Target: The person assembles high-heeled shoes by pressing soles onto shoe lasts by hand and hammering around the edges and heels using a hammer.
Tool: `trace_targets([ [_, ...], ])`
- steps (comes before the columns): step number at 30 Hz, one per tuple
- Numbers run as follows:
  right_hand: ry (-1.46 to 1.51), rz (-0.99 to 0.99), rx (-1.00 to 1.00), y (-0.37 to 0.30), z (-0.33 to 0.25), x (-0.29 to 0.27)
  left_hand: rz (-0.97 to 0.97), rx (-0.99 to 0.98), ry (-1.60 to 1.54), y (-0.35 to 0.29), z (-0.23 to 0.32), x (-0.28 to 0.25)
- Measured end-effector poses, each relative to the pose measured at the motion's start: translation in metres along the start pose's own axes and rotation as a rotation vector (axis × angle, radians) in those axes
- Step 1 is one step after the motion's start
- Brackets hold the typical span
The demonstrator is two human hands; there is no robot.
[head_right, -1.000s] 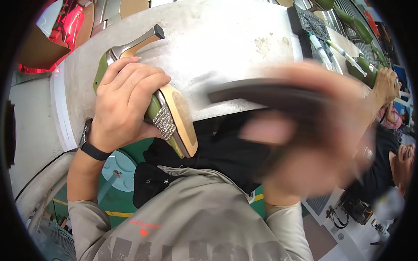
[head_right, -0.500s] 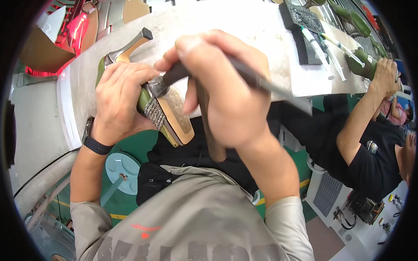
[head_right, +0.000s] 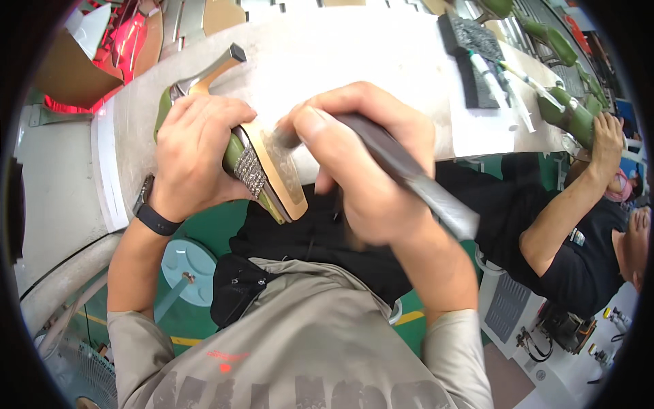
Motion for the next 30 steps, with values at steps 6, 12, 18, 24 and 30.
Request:
trace_targets([
  [6,-1.255,-0.359,-0.297,0.005,0.001,-0.031,0.205,-0.431,-0.480,0.015,-0.028,-0.032],
  [12,-0.555,-0.174,-0.799,0.037,0.015,0.023,0.067,-0.796,-1.768,0.078,-0.017,-0.020],
  [18,-0.158,0.091,-0.339,0.194,0.048,0.007,0.027,-0.946,-1.179,0.081,-0.039,0.044],
  [24,-0.663,0.042,-0.108,0.249,0.132,-0.004,-0.075,-0.569,-0.815,0.067,-0.026,0.077],
  [30,-1.011,-0.083,-0.227,0.304,0.049,-0.091,-0.073,-0.471,-0.676,0.067,-0.024,0.071],
])
Point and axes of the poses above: each hand's wrist, its own y-axis towards the middle knuckle, its own x-axis out of the palm, z = x × y, the point moved 3 cm from there along y, towards the middle knuckle, and after that the axes turned 12 degrees about -x, right-handed, at the moved point
